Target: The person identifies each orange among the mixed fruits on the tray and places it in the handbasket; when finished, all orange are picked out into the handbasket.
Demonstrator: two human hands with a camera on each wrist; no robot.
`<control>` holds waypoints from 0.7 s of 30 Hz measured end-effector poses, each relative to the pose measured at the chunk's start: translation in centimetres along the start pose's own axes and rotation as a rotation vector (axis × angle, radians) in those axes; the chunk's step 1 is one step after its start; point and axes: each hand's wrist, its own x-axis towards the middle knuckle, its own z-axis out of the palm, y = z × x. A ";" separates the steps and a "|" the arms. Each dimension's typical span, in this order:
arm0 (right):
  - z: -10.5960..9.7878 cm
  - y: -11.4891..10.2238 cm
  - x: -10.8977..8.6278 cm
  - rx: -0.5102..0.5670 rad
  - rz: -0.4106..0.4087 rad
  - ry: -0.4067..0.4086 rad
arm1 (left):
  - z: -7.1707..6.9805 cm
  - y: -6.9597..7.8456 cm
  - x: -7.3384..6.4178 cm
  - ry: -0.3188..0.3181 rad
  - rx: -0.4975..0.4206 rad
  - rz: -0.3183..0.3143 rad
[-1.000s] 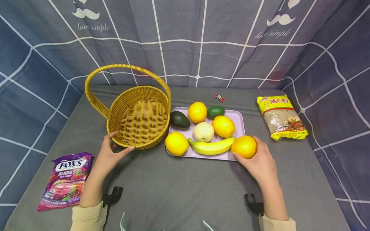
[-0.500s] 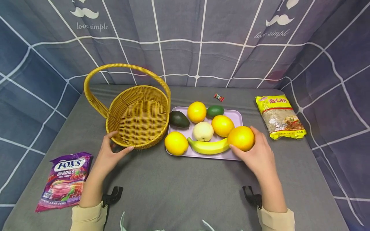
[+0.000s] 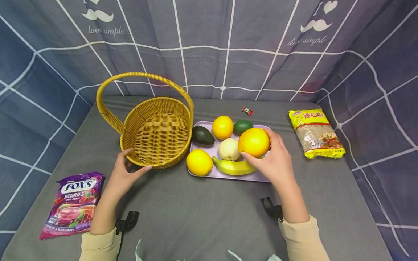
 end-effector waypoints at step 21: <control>6.5 -7.6 2.3 0.040 -0.166 -0.200 | 0.3 -0.1 0.0 0.007 -0.006 -0.008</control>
